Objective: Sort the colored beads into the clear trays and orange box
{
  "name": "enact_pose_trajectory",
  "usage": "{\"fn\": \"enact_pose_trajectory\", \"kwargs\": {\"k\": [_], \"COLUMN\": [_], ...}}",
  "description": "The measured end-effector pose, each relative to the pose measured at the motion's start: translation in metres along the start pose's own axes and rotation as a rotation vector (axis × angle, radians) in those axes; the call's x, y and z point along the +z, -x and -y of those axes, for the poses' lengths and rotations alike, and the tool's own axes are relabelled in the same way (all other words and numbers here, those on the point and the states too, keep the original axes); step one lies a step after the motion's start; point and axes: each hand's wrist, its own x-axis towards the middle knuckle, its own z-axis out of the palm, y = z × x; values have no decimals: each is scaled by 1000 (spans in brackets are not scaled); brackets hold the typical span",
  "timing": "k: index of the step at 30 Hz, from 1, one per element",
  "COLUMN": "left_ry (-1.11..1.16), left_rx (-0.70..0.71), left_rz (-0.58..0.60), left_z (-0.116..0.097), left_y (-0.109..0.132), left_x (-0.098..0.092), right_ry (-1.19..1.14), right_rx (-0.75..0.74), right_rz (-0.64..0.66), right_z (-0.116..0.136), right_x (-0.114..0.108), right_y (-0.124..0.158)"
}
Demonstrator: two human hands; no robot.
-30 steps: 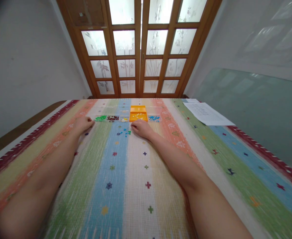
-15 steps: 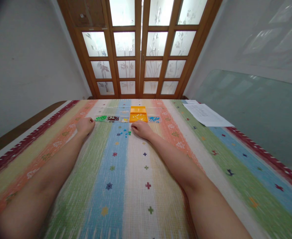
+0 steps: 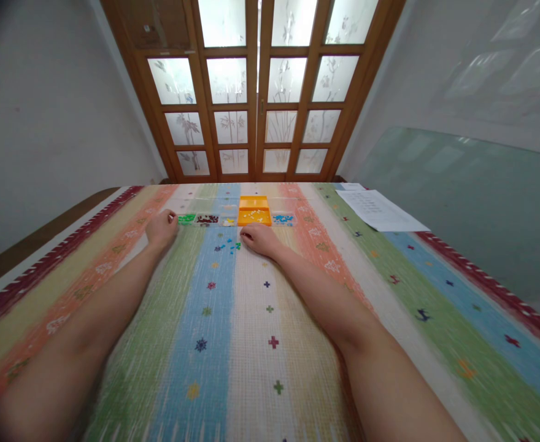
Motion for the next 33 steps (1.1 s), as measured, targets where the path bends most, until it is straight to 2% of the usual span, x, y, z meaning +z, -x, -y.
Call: {"fn": "enact_pose_trajectory", "kwargs": {"k": [4, 7, 10, 15, 18, 22, 29, 33], "left_ry": [0, 4, 35, 106, 115, 99, 95, 95], "left_rx": [-21, 42, 198, 583, 688, 707, 618, 617], "left_rz": [35, 49, 109, 269, 315, 303, 251, 251], "left_z": [1, -5, -21, -55, -70, -77, -72, -71], "left_y": [1, 6, 15, 36, 47, 53, 51, 52], "left_x": [-1, -3, -5, -2, 0, 3, 7, 7], "right_ry": [-37, -56, -43, -4, -21, -55, 21, 40], "right_rx": [-46, -101, -106, -91, -121, -192, -235, -251], "right_rz": [8, 35, 69, 85, 62, 79, 115, 118], "right_z": [2, 3, 5, 8, 12, 22, 41, 44], "right_x": [-1, -2, -4, -6, -7, -8, 4, 8], "right_y": [0, 0, 0, -1, 0, -1, -5, -5]}}
